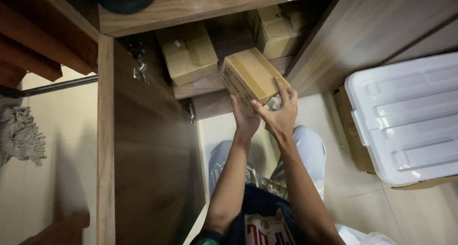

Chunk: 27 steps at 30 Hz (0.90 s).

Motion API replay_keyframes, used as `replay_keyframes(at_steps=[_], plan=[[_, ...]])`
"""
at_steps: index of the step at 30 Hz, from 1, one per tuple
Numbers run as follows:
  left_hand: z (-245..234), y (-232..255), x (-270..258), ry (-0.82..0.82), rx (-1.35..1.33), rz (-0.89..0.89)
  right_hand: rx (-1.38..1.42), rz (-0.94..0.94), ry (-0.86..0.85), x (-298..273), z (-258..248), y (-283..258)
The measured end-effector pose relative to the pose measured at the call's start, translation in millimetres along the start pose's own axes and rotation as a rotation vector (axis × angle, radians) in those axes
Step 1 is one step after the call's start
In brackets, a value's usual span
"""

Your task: Cleaning and organizing an office workstation, including wiping peripherals, organizing a storage cabinet, and mopping the floor.

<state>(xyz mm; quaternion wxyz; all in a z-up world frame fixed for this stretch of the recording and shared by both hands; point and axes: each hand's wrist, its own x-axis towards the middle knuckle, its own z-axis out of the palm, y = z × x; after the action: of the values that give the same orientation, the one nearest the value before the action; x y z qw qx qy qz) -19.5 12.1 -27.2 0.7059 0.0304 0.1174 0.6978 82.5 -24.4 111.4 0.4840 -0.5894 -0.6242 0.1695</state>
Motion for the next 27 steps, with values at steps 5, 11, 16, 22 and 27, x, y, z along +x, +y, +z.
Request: replay_keyframes(at_steps=[5,11,16,22,27], plan=[[0,-2,1,-0.067,0.002,-0.003,-0.002,-0.017,0.017,0,-2,-2],[0,-1,-2,-0.121,-0.005,0.022,-0.002,-0.031,0.032,-2,-3,-8],[-3,-3,-1,-0.131,-0.003,0.009,0.018,-0.007,0.038,-1,-3,-12],[1,-3,-2,-0.152,-0.028,0.006,0.013,-0.02,0.047,1,-2,-14],[-32,-8,9,-0.177,-0.099,-0.021,0.036,-0.003,0.048,2,-2,-15]])
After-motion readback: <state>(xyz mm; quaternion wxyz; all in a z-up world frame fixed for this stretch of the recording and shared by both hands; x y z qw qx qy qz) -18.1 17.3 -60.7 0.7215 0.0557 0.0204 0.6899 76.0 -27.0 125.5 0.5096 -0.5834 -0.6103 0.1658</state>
